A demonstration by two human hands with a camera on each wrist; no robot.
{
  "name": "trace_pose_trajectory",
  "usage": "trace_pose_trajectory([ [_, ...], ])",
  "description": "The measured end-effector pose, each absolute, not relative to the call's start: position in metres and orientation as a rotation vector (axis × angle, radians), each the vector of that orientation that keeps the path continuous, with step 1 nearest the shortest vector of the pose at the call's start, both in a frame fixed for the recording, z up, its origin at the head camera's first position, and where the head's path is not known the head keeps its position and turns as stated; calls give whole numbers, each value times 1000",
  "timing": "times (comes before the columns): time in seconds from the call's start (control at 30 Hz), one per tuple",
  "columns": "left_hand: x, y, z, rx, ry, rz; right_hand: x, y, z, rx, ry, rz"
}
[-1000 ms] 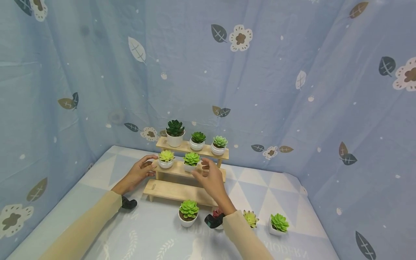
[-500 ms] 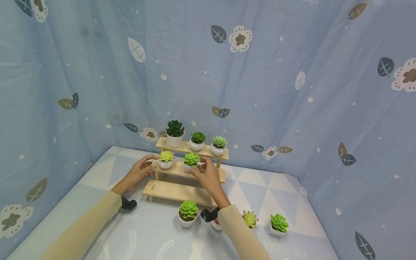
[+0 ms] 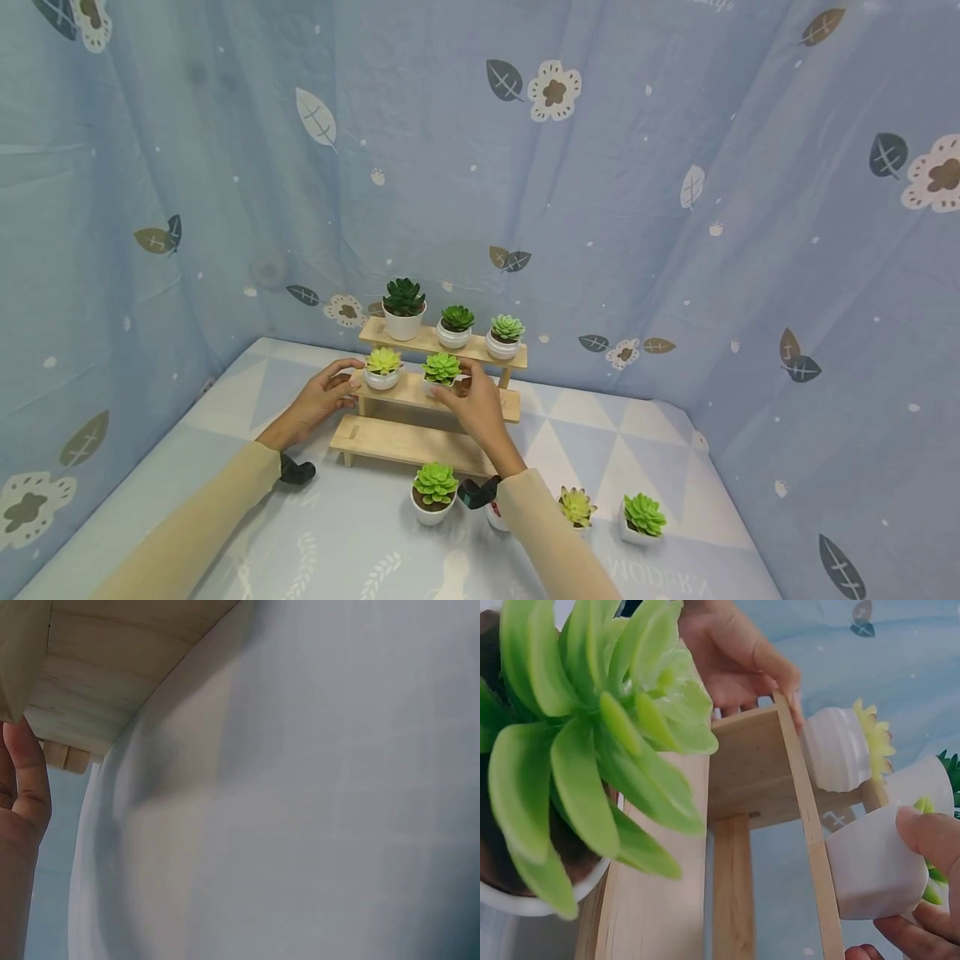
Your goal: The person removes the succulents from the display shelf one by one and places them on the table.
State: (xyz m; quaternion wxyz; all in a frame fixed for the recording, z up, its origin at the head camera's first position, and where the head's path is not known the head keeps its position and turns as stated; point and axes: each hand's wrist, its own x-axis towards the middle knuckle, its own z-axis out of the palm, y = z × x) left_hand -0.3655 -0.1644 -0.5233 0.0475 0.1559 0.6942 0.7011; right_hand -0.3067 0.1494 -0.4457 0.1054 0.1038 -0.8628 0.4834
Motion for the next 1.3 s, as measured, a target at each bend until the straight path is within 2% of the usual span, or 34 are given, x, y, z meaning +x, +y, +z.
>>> trace_pose_trajectory([
  [0.77, -366, -166, -524, 480, 2112, 2126, -300, 146, -443, 276, -2549, 1446],
  [1.3, -366, -166, -525, 469, 2095, 2140, -283, 139, -437, 388, -2494, 1509],
])
